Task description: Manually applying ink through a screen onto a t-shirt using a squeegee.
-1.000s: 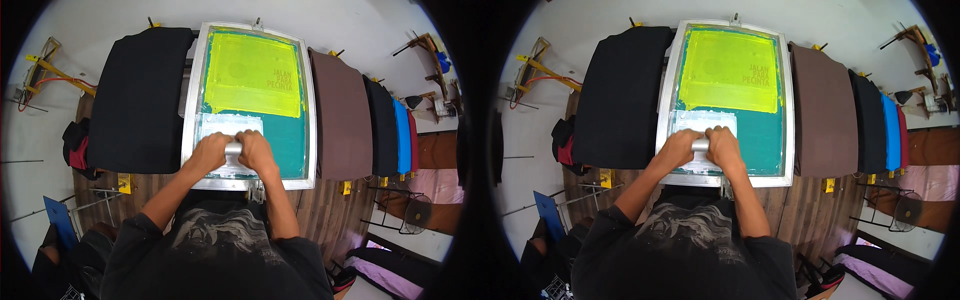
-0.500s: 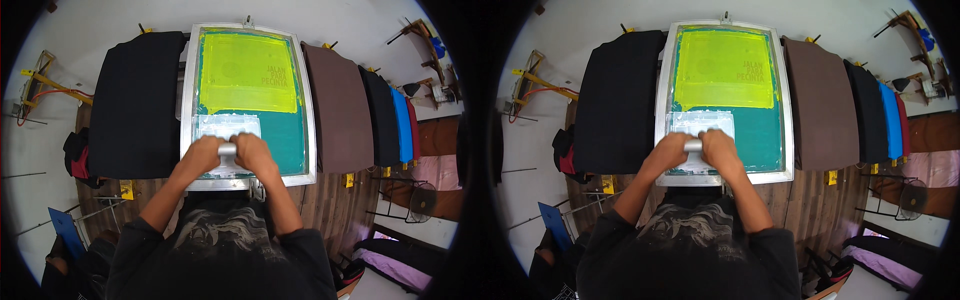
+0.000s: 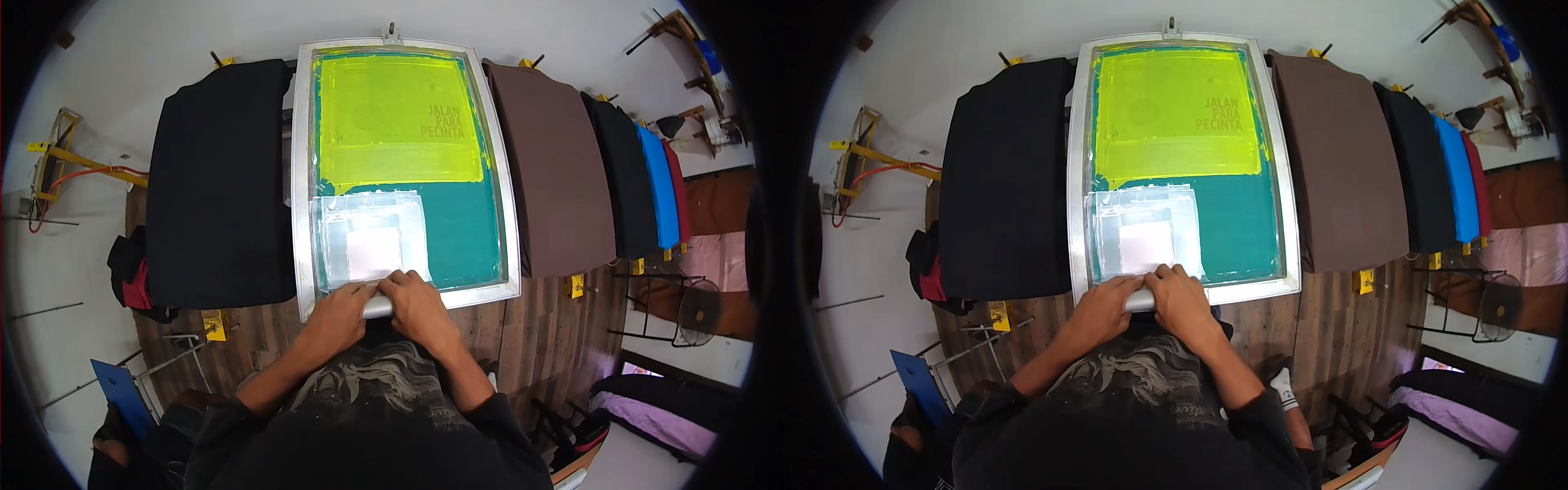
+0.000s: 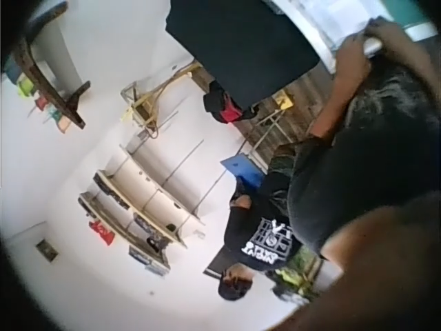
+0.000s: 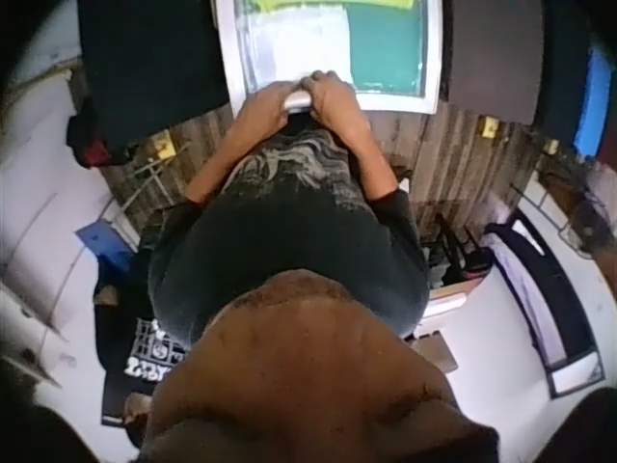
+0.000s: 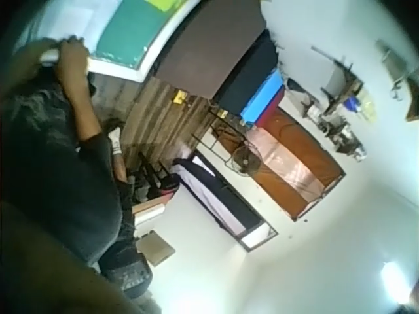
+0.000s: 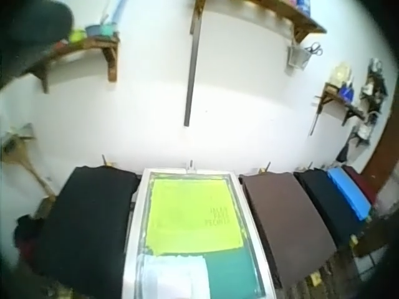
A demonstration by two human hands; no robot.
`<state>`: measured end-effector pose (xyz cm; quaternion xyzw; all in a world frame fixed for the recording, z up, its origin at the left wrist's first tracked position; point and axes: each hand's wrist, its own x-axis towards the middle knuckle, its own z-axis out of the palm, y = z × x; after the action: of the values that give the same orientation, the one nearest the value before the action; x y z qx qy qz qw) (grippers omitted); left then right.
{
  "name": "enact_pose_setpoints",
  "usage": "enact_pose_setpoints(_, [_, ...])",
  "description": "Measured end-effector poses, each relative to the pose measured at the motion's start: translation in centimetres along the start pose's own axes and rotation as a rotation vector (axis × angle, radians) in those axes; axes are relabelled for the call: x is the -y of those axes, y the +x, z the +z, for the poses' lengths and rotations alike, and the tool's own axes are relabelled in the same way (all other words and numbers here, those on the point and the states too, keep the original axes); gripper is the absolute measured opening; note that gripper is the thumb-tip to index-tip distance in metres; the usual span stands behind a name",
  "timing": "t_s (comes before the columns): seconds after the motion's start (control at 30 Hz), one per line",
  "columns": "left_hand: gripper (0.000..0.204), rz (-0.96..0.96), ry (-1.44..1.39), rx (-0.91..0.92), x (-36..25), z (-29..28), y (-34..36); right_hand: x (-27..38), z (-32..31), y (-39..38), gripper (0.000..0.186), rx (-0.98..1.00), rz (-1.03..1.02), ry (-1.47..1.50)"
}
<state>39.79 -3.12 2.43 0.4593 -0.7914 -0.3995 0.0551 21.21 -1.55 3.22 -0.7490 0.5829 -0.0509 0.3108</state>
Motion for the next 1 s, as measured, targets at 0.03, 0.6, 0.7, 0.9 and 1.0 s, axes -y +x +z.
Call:
enact_pose_setpoints(0.03, [0.057, 0.019, -0.003, -0.008, 0.2, -0.5, 0.6, -0.1, -0.4, 0.6, 0.041, -0.013, 0.0, -0.008])
enact_pose_setpoints(0.6, [0.056, 0.068, 0.024, -0.112, 1.4, 1.0, 2.4, -1.4, 0.4, 1.9, 0.029, -0.181, 0.003, -0.02])
enact_pose_setpoints(0.7, [0.049, 0.089, 0.03, -0.082, 0.1, 1.2, 0.5, -0.5, 0.6, -0.4, 0.029, -0.144, 0.002, -0.018])
enact_pose_setpoints(0.9, [0.047, -0.01, 0.009, -0.018, -0.5, -2.1, 3.5, -1.4, -1.9, 2.9, 0.029, -0.054, -0.032, -0.146])
enact_pose_setpoints(1.0, [0.036, 0.022, 0.037, -0.105, 1.1, -3.7, 7.5, -2.3, -3.7, 7.3, 0.033, -0.105, -0.012, -0.11])
